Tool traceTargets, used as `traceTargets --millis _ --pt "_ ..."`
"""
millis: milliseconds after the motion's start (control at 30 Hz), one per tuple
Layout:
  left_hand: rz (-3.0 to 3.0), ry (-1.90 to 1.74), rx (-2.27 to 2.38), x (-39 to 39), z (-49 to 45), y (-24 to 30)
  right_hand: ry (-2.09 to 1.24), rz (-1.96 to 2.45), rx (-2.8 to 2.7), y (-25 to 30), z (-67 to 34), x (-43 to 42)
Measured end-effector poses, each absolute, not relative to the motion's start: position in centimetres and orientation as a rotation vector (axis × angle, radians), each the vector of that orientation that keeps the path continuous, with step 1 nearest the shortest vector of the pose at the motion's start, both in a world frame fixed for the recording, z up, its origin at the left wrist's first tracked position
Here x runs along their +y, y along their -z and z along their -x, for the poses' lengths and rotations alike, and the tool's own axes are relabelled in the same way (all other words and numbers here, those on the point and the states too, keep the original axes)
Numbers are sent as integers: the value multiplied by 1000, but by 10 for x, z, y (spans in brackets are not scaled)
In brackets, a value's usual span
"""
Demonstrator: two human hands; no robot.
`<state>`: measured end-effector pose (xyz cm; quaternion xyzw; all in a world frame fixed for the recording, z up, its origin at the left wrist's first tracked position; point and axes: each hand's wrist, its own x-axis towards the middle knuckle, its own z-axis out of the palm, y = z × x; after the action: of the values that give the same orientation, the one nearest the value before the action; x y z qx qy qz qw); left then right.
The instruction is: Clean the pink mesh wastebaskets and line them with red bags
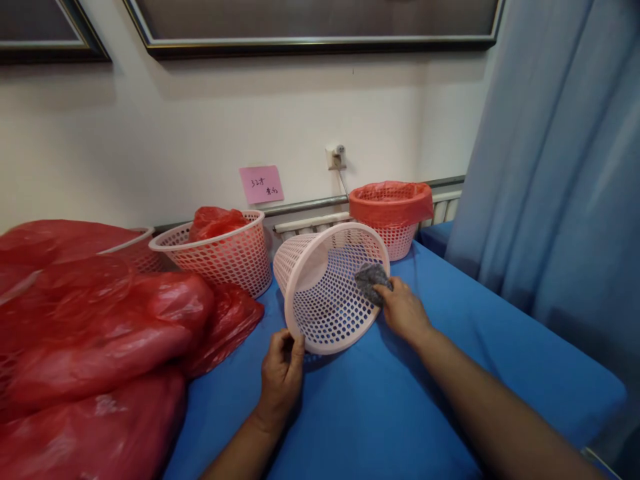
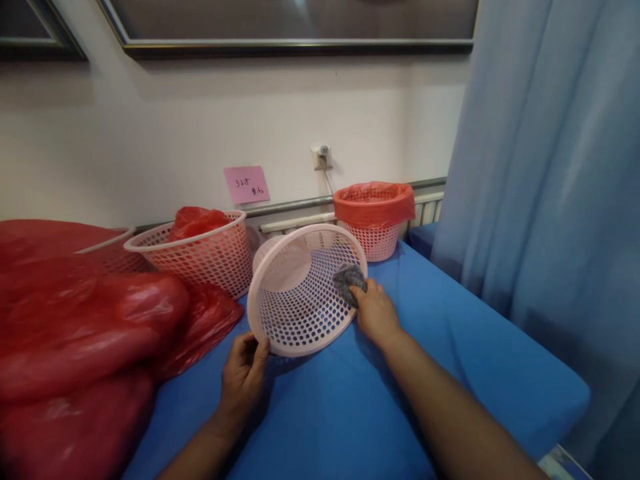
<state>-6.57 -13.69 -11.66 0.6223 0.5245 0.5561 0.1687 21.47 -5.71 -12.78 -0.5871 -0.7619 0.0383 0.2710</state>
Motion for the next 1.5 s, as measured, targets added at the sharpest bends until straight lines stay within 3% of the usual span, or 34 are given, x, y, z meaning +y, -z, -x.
traceTargets --millis 133,400,467,633,733,900,1067,1300,1500 --pt "-1837 -1605 1500 -138 71 114 -111 1440 -2212 125 -215 -62" --pt "-1926 -1558 1478 -140 78 105 280 1359 -2012 40 -252 -26" --pt "-1925 -1560 1478 -139 78 104 171 1397 -2015 47 -248 -28" --pt "-1907 -1576 1446 -138 77 110 -493 1385 -2136 116 -226 -64" --pt "-1847 -1648 1399 -138 78 116 -671 1190 -1849 123 -225 -72" --pt "-1769 -1599 1329 -139 77 117 -387 1162 -1295 44 -236 -30" --pt "-1741 -1582 1372 -140 76 109 -259 1120 -1586 -24 -202 -8" --pt "-1731 -1585 1450 -133 92 119 -57 463 -2419 -17 -116 -105" --pt "-1726 -1553 1420 -134 90 111 144 575 -2415 -18 -116 -101"
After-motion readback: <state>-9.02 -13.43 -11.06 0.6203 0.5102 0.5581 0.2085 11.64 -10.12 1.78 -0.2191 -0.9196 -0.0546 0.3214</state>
